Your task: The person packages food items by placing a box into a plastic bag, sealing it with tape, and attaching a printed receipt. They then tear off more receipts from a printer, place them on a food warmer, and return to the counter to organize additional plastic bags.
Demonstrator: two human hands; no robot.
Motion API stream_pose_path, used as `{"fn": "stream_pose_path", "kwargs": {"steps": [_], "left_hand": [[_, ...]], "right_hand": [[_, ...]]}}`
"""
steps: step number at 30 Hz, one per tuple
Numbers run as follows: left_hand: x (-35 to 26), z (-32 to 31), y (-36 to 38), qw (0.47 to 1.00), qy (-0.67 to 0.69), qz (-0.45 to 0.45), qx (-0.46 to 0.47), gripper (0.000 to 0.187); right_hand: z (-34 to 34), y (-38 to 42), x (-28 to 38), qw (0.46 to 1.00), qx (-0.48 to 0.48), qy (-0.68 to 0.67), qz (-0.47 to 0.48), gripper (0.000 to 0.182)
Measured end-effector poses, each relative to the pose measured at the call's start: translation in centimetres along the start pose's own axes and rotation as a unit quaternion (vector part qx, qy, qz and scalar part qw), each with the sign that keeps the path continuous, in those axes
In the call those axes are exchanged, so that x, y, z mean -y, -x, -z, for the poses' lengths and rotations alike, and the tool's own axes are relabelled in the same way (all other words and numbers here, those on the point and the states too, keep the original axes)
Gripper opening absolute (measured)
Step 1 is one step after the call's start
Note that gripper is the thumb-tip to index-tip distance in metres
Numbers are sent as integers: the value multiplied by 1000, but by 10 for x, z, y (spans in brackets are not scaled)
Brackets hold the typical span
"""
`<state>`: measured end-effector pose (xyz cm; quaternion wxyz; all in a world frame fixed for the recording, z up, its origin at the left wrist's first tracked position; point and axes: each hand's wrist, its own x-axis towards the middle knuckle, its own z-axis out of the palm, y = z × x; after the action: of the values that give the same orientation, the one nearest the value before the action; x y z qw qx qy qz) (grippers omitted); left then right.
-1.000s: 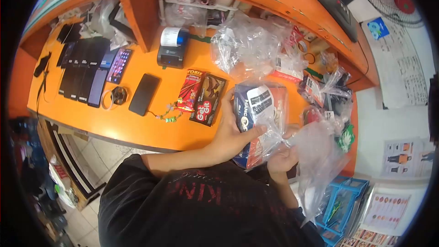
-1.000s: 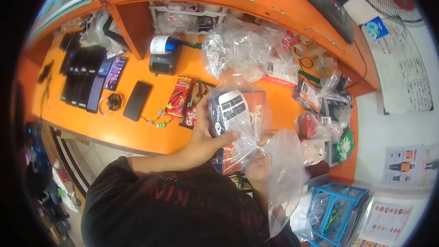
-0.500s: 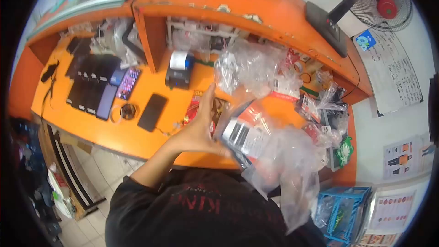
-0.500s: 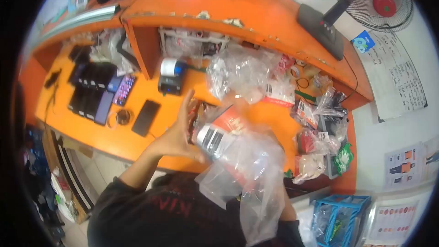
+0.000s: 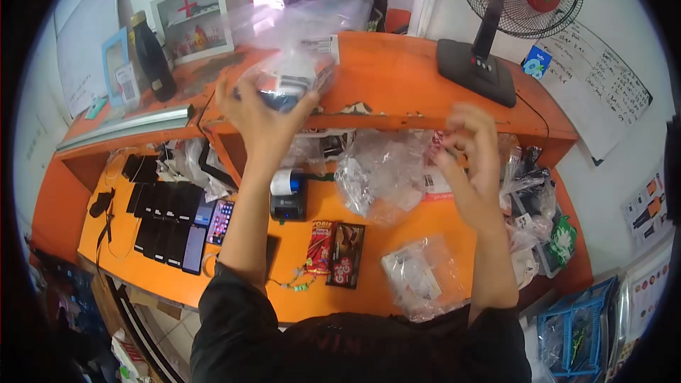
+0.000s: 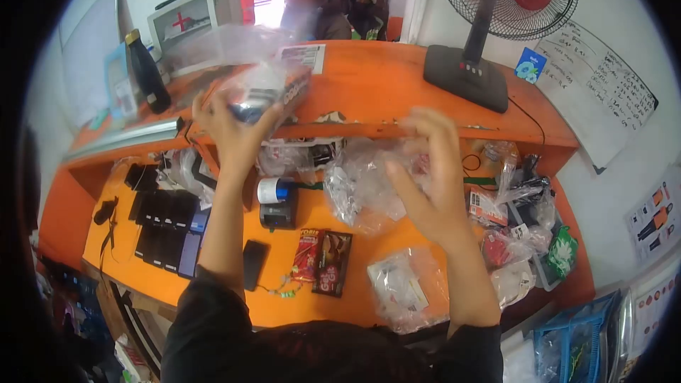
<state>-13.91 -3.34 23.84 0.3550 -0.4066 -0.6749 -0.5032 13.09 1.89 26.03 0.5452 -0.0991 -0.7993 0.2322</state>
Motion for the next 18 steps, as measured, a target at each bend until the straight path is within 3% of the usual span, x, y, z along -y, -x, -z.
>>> {"fn": "stream_pose_path", "kwargs": {"steps": [4,6,7,9,12,14,16,17,18], "left_hand": [[45,-93,-39,993,-99,-18,56,82],[48,-127,-69,944,-206,54,250,91],[47,-141,-86,945,-205,50,250,91],[42,-168,-116,880,-216,139,399,98],[51,-205,-138,862,-245,156,415,97],[55,-222,-135,872,-240,154,398,98],[72,-235,-128,900,-192,149,363,81],[83,-240,-124,900,-187,141,368,81],[95,-244,-119,919,-182,89,337,79]], "right_hand": [[12,35,-25,994,10,42,-100,27],[20,53,-33,990,13,48,-129,23],[23,62,-36,986,16,62,-155,19],[30,80,-40,980,11,79,-183,15],[41,105,-40,968,14,121,-219,12],[48,121,-38,954,3,136,-267,10],[54,141,-36,944,-15,149,-293,9],[57,150,-35,935,-25,154,-317,8],[59,157,-32,932,-33,159,-324,8]]}}
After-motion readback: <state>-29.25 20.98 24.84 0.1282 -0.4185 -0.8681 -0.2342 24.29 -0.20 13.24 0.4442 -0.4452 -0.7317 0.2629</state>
